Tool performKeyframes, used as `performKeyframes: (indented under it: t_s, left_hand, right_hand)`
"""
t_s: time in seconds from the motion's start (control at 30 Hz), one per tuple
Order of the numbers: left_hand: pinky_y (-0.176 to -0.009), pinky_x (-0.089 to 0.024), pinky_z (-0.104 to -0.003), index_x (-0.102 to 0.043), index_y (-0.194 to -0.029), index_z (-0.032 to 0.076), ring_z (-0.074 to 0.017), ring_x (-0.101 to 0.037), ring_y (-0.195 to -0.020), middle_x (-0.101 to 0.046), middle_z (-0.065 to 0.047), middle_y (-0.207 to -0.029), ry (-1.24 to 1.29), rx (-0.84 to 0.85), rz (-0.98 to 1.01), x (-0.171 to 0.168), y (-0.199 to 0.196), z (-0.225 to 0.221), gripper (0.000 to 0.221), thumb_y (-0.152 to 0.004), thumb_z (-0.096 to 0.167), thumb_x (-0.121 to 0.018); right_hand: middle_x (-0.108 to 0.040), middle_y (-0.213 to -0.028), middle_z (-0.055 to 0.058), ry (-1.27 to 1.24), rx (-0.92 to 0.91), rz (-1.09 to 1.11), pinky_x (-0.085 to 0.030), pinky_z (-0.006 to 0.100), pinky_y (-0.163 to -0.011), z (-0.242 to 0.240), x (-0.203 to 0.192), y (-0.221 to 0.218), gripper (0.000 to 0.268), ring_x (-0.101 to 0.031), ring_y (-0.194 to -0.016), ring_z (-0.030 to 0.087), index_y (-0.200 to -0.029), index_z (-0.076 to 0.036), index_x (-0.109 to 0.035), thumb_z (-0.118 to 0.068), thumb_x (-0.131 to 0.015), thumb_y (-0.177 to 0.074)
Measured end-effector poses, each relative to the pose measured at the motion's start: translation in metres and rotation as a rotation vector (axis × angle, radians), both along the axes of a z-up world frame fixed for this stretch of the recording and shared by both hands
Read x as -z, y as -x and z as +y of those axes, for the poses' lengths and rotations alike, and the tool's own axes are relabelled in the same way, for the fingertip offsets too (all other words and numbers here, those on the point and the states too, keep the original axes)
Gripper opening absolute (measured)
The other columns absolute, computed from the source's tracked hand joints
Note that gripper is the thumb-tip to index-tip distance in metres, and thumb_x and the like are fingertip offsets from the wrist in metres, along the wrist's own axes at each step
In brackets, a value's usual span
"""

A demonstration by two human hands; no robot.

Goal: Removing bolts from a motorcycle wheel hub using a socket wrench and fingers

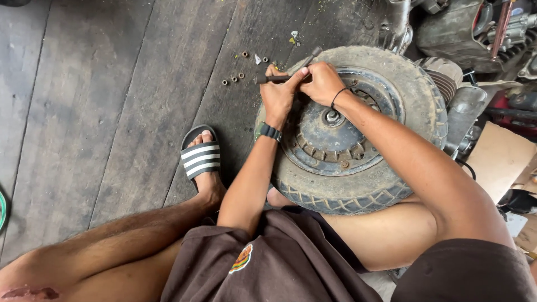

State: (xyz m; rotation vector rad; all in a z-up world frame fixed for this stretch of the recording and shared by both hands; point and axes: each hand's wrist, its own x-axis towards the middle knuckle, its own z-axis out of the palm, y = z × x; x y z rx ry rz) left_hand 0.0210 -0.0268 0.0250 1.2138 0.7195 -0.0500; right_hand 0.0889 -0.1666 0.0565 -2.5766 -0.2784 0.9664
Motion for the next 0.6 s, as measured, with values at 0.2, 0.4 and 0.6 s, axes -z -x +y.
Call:
performKeyframes:
  t_s: [0.2,0.4,0.6]
  left_hand:
    - [-0.077,-0.053,-0.045,-0.061,-0.09,0.007,-0.0392,-0.071,-0.095,-0.074,-0.017,-0.096,-0.225,0.072,-0.107,-0.024,0.023,0.016,0.034,-0.086,0.032,-0.083]
    - [-0.097,-0.046,-0.047,-0.065,-0.098,0.015,-0.0376,-0.054,-0.119,-0.057,-0.008,-0.126,-0.693,0.486,-0.505,-0.045,0.014,0.069,0.013,-0.091,0.017,-0.075]
    - [-0.076,-0.045,-0.041,-0.05,-0.102,0.016,-0.0218,-0.061,-0.081,-0.063,-0.004,-0.094,-0.95,0.881,-0.522,-0.009,-0.033,0.058,0.024,-0.096,0.022,-0.072]
  right_hand:
    - [-0.078,-0.093,0.001,-0.088,0.018,-0.012,-0.057,0.047,-0.082,0.016,-0.041,0.01,0.015,-0.072,-0.101,0.026,-0.102,-0.021,-0.078,-0.021,-0.071,-0.089]
    - [-0.077,-0.104,0.013,-0.172,-0.019,0.067,-0.054,0.054,-0.089,0.032,-0.063,0.007,0.016,-0.069,-0.108,0.041,-0.108,-0.014,-0.077,-0.019,-0.069,-0.095]
    - [-0.076,-0.107,0.013,-0.108,-0.118,0.208,-0.051,0.047,-0.086,0.023,-0.043,-0.011,0.025,-0.068,-0.101,0.033,-0.111,-0.01,-0.075,-0.023,-0.059,-0.097]
